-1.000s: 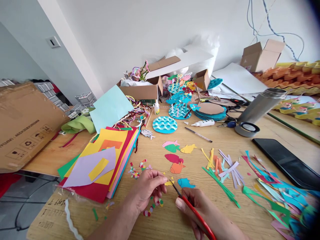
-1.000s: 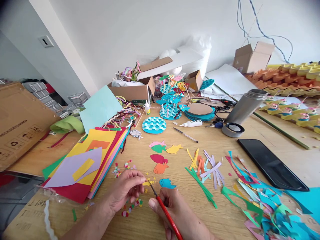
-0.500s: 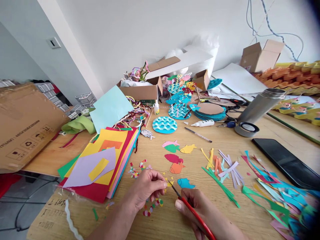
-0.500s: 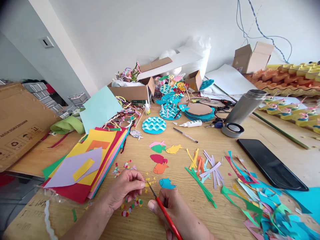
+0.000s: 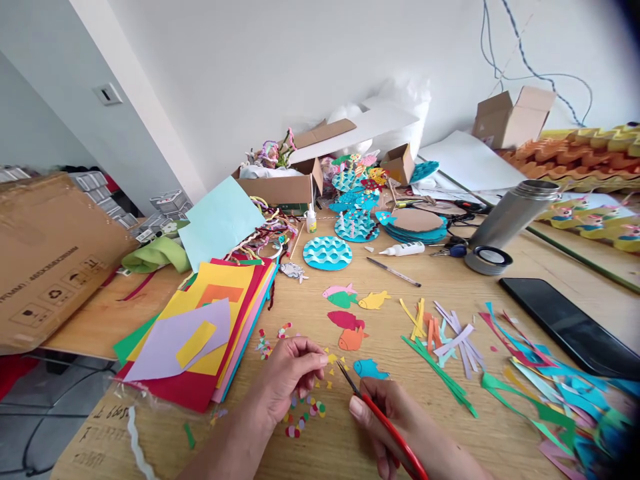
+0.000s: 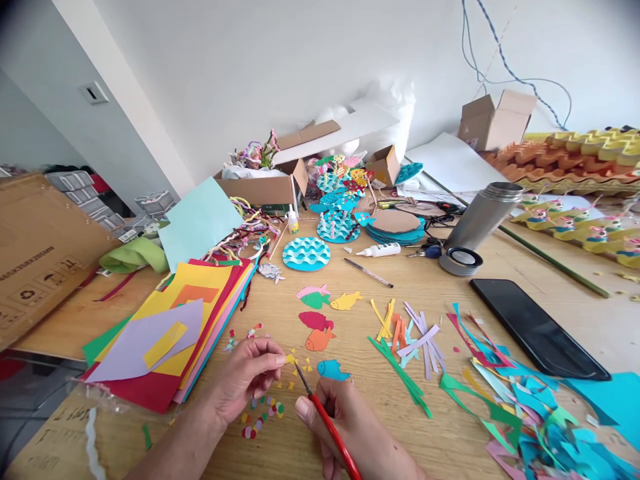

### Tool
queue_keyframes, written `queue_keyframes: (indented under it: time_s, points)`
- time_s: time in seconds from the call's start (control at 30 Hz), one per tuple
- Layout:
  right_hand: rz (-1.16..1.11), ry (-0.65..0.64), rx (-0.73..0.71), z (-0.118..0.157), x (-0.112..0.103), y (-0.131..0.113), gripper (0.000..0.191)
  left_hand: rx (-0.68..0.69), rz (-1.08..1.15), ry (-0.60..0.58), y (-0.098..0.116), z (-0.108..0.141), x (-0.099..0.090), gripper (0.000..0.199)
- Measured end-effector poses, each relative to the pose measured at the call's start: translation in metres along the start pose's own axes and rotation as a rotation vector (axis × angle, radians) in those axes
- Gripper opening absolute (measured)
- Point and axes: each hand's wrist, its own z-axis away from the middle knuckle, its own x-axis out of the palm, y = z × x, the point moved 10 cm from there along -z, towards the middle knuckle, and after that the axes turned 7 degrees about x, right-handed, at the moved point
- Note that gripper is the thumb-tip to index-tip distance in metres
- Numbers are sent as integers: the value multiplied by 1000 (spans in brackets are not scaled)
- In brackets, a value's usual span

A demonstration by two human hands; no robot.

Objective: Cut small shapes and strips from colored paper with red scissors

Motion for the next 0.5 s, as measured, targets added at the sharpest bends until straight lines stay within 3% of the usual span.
queue_keyframes:
  time_s: [0.3,0.5]
  points:
    - [-53,32,35,-3,-3,2,54,-25,-23,-89,-8,4,16,20]
    - [-39,3,-14,-5,-1,1,52,-25,-34,-145,-12,5,22,18]
